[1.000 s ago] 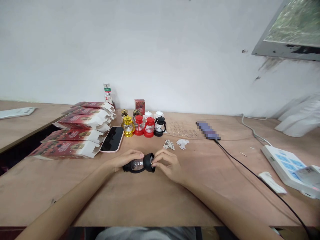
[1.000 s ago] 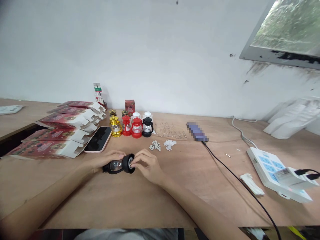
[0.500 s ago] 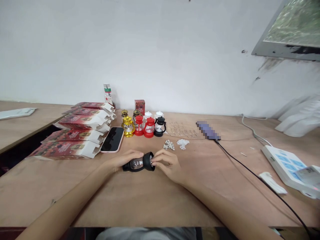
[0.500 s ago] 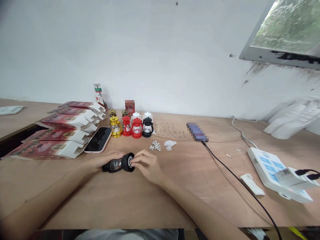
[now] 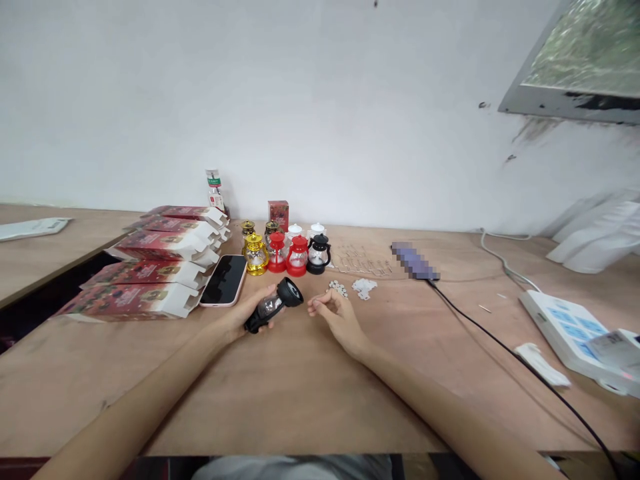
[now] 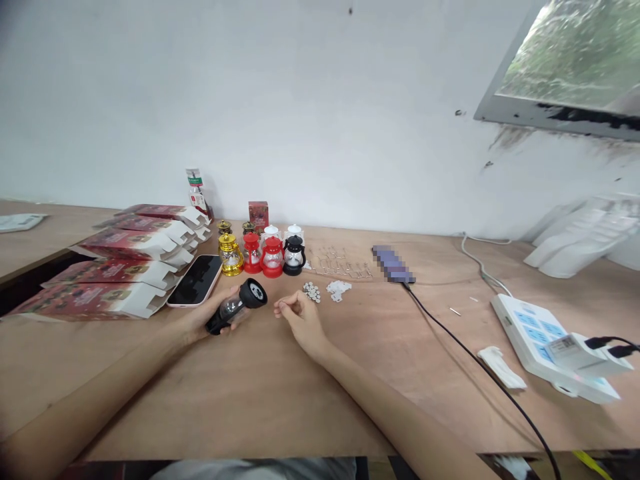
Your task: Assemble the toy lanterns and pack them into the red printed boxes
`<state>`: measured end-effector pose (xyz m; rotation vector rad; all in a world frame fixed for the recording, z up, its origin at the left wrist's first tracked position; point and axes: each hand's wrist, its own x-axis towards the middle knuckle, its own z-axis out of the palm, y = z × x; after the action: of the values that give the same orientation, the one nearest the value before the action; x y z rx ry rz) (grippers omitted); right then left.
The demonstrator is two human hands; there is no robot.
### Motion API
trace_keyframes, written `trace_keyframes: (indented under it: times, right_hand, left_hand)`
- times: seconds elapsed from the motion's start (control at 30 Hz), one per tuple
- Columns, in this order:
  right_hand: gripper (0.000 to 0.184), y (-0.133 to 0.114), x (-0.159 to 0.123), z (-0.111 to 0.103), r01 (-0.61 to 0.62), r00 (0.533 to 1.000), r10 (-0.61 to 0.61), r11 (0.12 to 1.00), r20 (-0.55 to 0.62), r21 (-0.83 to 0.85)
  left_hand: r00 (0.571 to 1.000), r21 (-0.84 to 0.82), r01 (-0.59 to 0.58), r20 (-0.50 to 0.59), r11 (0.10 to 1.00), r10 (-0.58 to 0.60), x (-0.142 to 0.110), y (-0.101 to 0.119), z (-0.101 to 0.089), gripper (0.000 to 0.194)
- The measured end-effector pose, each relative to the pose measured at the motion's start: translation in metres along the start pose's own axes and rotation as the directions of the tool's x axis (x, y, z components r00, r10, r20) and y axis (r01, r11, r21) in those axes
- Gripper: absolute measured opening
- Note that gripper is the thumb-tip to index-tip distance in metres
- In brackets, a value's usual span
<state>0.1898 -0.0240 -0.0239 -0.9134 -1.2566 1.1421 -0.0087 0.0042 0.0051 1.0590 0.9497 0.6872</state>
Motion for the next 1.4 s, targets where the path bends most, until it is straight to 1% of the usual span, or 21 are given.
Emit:
trace_keyframes:
  times: [0.07,0.17,0.23,0.3,0.4,0.47,0.57,0.67,0.73,0.8,0.9,0.93,1.0,1.1,1.3,1.4]
  right_hand:
    - [0.026,-0.001,0.001,0.0,-0.156,0.986,0.153,0.987,0.061,0.047]
    - [0.027,-0.005,-0.001,-0.001,-0.322,0.939,0.302,0.941,0.167,0.107]
    - [0.022,-0.009,-0.003,-0.001,-0.41,0.897,0.372,0.902,0.238,0.138]
    - [0.014,-0.012,-0.004,-0.001,-0.483,0.859,0.424,0.856,0.286,0.183]
    - [0.007,-0.014,-0.004,-0.002,-0.564,0.819,0.49,0.78,0.298,0.269]
    - [0.009,-0.016,-0.003,-0.002,-0.6,0.799,0.529,0.731,0.286,0.324]
    - [0.016,-0.018,-0.003,-0.001,-0.615,0.788,0.557,0.685,0.264,0.389]
    - [0.018,-0.02,-0.004,0.0,-0.606,0.793,0.554,0.68,0.253,0.412]
    - [0.018,-0.019,-0.004,0.001,-0.604,0.796,0.541,0.682,0.272,0.411]
    - [0.018,-0.019,-0.004,0.001,-0.609,0.793,0.529,0.682,0.302,0.406]
    - [0.018,-0.017,-0.003,0.001,-0.605,0.796,0.511,0.694,0.325,0.39]
    - [0.018,-0.017,-0.003,0.001,-0.599,0.8,0.504,0.702,0.327,0.384]
    - [0.019,-0.017,-0.003,0.001,-0.586,0.808,0.488,0.718,0.329,0.375]
    - [0.019,-0.017,-0.003,0.002,-0.583,0.811,0.486,0.726,0.326,0.366]
    - [0.019,-0.021,-0.004,0.003,-0.599,0.801,0.519,0.7,0.299,0.389]
    - [0.017,-0.022,-0.004,0.003,-0.604,0.797,0.524,0.693,0.301,0.393]
  left_hand:
    - [0.999,0.011,-0.037,-0.008,0.999,0.037,0.0,-0.001,0.001,0.049]
    - [0.994,0.07,-0.089,-0.061,0.994,0.093,-0.002,-0.001,0.006,0.057]
    - [0.987,0.101,-0.118,-0.1,0.988,0.129,-0.004,-0.001,0.009,0.063]
    - [0.974,0.13,-0.154,-0.144,0.979,0.173,-0.004,0.0,0.011,0.065]
    - [0.935,0.227,-0.252,-0.194,0.941,0.297,-0.003,0.001,0.009,0.062]
    - [0.908,0.317,-0.296,-0.2,0.901,0.369,-0.002,0.001,0.007,0.059]
    - [0.886,0.457,-0.296,-0.197,0.839,0.42,-0.002,0.002,0.004,0.052]
    - [0.851,0.55,-0.322,-0.188,0.771,0.49,-0.004,0.005,0.003,0.043]
    - [0.825,0.611,-0.339,-0.173,0.716,0.538,-0.007,0.008,0.004,0.039]
    - [0.788,0.707,-0.344,-0.14,0.618,0.599,-0.012,0.01,0.005,0.036]
    - [0.717,0.848,-0.329,-0.062,0.416,0.694,-0.019,0.012,0.008,0.033]
    - [0.702,0.875,-0.321,-0.038,0.364,0.711,-0.02,0.012,0.008,0.032]
    - [0.689,0.898,-0.314,-0.007,0.307,0.725,-0.022,0.011,0.009,0.031]
    - [0.68,0.894,-0.333,0.007,0.3,0.733,-0.022,0.008,0.009,0.029]
    - [0.643,0.83,-0.427,0.0,0.359,0.766,-0.02,0.01,0.007,0.025]
    - [0.654,0.811,-0.435,-0.013,0.39,0.756,-0.02,0.012,0.006,0.025]
